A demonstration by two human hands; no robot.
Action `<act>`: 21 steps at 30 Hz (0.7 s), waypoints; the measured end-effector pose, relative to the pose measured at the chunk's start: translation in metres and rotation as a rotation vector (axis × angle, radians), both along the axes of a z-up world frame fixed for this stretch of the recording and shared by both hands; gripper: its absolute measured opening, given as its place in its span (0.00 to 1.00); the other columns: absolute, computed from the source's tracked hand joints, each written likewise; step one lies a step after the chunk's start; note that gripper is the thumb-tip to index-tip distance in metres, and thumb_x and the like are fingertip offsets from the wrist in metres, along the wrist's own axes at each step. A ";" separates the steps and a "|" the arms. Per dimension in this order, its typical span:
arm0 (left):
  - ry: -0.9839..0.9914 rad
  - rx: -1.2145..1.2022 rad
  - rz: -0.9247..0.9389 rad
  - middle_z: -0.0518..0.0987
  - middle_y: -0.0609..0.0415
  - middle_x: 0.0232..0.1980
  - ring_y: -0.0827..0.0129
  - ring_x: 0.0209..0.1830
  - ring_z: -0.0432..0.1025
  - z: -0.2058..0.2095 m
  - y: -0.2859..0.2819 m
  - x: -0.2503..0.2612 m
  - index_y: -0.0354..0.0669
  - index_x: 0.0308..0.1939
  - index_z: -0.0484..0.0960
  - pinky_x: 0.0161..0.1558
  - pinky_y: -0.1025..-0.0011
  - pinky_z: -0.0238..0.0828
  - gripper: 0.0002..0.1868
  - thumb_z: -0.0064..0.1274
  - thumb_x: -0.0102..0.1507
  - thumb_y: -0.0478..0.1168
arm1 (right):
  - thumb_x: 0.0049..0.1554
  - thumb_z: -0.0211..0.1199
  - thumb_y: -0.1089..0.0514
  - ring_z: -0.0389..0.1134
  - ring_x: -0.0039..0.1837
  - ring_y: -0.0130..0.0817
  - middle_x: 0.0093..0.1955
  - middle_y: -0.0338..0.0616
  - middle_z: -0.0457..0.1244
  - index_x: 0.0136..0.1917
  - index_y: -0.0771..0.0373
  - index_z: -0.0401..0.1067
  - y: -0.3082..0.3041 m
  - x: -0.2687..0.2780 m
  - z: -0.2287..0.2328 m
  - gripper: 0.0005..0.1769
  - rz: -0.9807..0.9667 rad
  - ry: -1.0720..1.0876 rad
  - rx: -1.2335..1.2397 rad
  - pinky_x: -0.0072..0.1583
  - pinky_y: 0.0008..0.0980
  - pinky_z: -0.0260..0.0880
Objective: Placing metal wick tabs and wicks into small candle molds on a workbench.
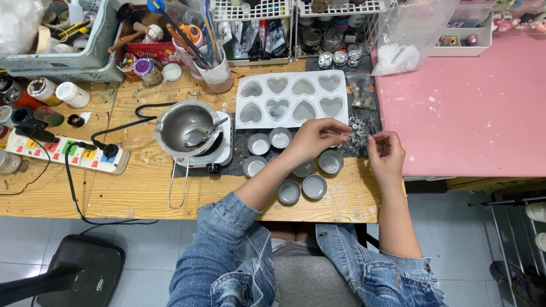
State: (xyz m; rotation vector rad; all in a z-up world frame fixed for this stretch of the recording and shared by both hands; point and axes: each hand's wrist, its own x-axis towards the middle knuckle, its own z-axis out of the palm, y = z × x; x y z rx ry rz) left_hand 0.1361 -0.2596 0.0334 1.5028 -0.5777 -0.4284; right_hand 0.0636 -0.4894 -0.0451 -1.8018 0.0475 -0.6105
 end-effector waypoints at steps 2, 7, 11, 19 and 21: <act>0.050 -0.050 0.009 0.86 0.52 0.49 0.73 0.51 0.81 0.005 0.013 -0.010 0.34 0.52 0.84 0.53 0.74 0.80 0.13 0.59 0.65 0.33 | 0.65 0.66 0.66 0.63 0.45 0.16 0.47 0.36 0.65 0.55 0.67 0.68 0.003 -0.006 0.010 0.09 0.004 0.004 -0.038 0.44 0.17 0.63; 0.114 -0.064 0.077 0.85 0.51 0.51 0.71 0.53 0.80 0.006 0.047 -0.028 0.32 0.54 0.83 0.55 0.74 0.79 0.13 0.58 0.66 0.32 | 0.62 0.65 0.65 0.65 0.42 0.17 0.45 0.37 0.68 0.57 0.66 0.74 0.014 -0.035 0.022 0.09 0.002 0.082 -0.225 0.41 0.18 0.63; 0.133 -0.103 0.092 0.85 0.50 0.52 0.70 0.54 0.81 -0.022 0.065 -0.034 0.32 0.54 0.82 0.56 0.74 0.79 0.13 0.58 0.65 0.30 | 0.61 0.67 0.63 0.65 0.40 0.19 0.40 0.39 0.68 0.53 0.65 0.77 0.017 -0.060 0.010 0.07 -0.004 0.239 -0.165 0.43 0.21 0.67; 0.176 -0.203 0.062 0.86 0.49 0.51 0.70 0.52 0.80 -0.035 0.071 -0.030 0.31 0.53 0.84 0.53 0.74 0.78 0.12 0.59 0.66 0.30 | 0.54 0.76 0.57 0.66 0.42 0.28 0.47 0.47 0.69 0.49 0.63 0.80 0.050 -0.061 0.097 0.11 0.042 0.268 -0.722 0.45 0.30 0.67; 0.131 -0.208 0.071 0.86 0.49 0.50 0.70 0.52 0.81 -0.035 0.069 -0.031 0.32 0.53 0.85 0.53 0.74 0.78 0.11 0.59 0.66 0.30 | 0.55 0.73 0.60 0.68 0.42 0.26 0.48 0.45 0.69 0.55 0.65 0.79 0.066 -0.052 0.112 0.14 0.057 0.244 -0.486 0.42 0.28 0.67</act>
